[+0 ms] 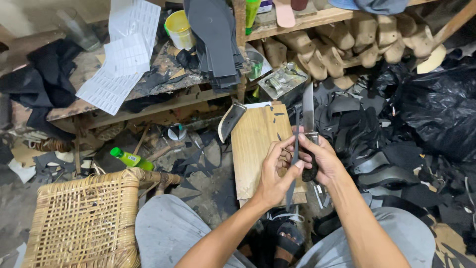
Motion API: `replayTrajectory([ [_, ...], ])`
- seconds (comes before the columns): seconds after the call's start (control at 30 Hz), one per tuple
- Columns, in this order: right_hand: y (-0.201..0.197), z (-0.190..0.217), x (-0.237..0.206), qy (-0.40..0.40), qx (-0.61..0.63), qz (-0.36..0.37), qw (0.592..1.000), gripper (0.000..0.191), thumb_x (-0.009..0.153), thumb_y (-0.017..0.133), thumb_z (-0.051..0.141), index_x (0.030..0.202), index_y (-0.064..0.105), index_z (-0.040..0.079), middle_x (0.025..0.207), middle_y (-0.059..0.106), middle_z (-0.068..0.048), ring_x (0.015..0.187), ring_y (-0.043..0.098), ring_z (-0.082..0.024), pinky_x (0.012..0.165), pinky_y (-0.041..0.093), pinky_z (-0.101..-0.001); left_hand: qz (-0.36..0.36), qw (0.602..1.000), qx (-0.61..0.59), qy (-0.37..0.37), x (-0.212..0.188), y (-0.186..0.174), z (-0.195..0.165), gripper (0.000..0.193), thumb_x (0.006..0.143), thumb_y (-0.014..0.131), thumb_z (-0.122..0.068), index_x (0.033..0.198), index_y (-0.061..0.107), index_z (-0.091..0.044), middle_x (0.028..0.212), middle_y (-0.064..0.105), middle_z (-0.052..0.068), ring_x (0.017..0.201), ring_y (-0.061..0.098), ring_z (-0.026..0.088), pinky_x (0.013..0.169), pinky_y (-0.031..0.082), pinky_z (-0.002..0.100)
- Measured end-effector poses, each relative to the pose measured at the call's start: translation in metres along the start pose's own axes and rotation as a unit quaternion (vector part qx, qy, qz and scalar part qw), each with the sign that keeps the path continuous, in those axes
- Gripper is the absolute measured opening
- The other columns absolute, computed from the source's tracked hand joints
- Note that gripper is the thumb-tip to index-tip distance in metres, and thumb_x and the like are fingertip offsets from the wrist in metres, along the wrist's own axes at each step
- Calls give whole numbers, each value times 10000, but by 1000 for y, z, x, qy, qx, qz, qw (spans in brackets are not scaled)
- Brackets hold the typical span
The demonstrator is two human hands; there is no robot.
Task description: The person trims a black shoe insole using a knife and then refines the edges with scissors. They place the insole on a wooden block, cut along the edges, flip it over, and continue trimming until the shape is finalized.
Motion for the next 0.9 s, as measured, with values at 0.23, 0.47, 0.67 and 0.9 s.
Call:
replayTrajectory([
  [0.23,45,22,-37,-9,74,126,989,559,960,681,270,1454,509,75,684,505,10,505,474,-61,519,542,-335,-1,980,171,100,-13,29,-70,621,889,745,-63,1447,488,26,1226,523,106,1030,663,156,820,533,279],
  [0.47,53,29,-43,-17,78,159,984,590,935,690,281,1447,487,70,651,489,19,500,493,-84,506,549,-354,0,975,183,130,-15,35,-85,602,891,751,-68,1429,496,25,1222,518,103,1055,660,165,834,545,273],
  [0.67,44,32,-42,-73,-51,16,996,548,834,776,107,1331,548,65,777,614,38,485,448,-38,405,328,-208,-111,979,136,102,5,-7,-86,371,943,682,13,1303,605,56,1102,631,85,935,631,93,790,548,238],
  [0.9,61,27,-46,-58,-174,-38,982,505,768,818,77,1231,616,86,706,554,53,461,432,-41,398,299,-224,-164,985,59,1,21,-62,-61,199,974,694,-81,1110,683,65,894,710,45,756,652,71,678,559,224],
])
Point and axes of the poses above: each hand's wrist, its own x-axis towards the middle knuckle, its own y-axis out of the palm, z = x × y, the point moved 8 cm from there along x, towards the middle knuckle
